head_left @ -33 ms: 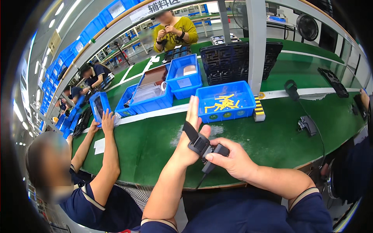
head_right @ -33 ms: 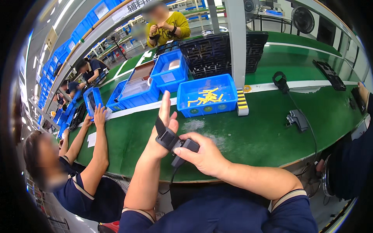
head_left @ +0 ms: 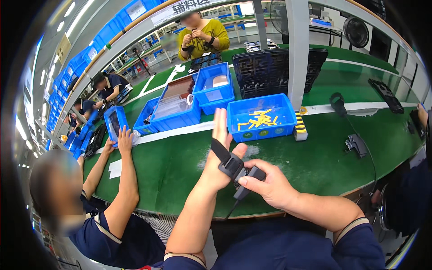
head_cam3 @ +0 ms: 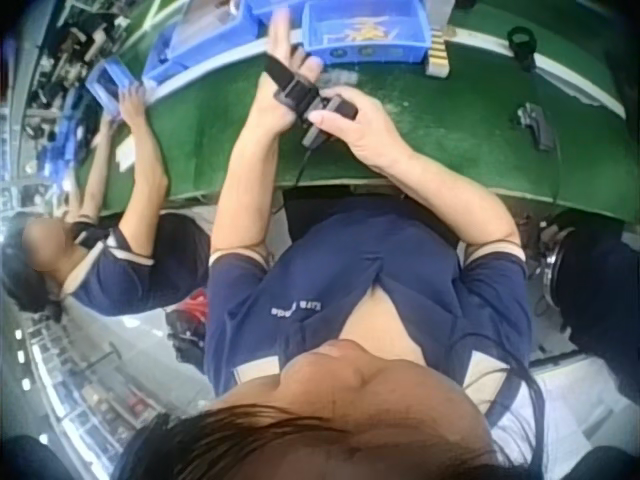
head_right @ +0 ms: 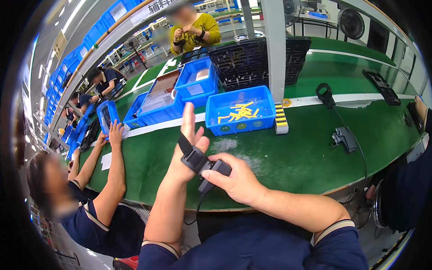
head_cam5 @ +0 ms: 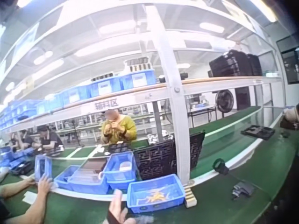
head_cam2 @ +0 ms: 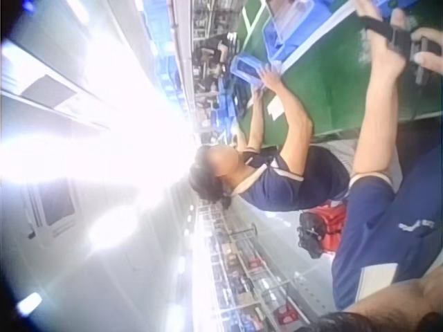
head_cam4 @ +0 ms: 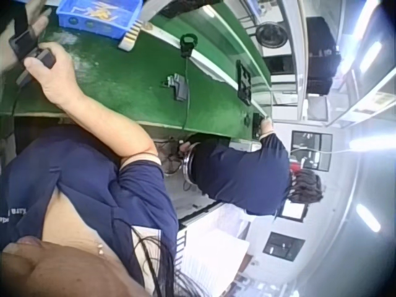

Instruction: Applying small yellow stickers to black plastic components at a workbench.

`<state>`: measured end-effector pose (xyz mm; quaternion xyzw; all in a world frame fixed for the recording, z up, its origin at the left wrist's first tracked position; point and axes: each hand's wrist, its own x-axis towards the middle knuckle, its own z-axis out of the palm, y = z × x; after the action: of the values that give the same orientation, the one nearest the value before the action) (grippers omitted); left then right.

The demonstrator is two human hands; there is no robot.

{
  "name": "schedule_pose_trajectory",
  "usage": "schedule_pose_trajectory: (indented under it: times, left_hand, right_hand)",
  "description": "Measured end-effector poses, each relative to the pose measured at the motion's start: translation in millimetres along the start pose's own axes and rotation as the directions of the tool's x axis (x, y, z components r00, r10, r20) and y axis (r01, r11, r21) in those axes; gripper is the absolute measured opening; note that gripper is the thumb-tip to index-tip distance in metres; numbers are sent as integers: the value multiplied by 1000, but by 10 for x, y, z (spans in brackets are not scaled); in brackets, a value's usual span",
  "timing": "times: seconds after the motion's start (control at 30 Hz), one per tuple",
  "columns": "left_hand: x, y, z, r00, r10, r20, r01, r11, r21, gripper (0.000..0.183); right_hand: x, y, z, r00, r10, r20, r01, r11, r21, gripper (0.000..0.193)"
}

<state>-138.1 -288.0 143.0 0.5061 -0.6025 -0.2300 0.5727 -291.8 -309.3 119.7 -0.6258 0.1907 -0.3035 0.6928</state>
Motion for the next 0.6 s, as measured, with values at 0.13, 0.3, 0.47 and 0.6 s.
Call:
schedule_pose_trajectory:
  times: [0.13,0.3,0.47,0.6]
  left_hand:
    - [146,111,122,939,219,-266,-187,972,143,97]
    - [265,46,106,889,417,-188,-226,758,612,97]
    - [423,91,73,860,401,-315,-9,630,776,87]
    - [452,171,175,840,542,-23,-194,341,920,74]
  right_hand:
    - [12,4,29,998,10,-69,-3,995,99,38]
    - [-26,1,31,998,58,-11,-55,981,185,39]
    - [-244,-3,290,983,130,126,-125,991,-48,39]
    - [-208,-87,374,997,19,72,-2,974,-227,39]
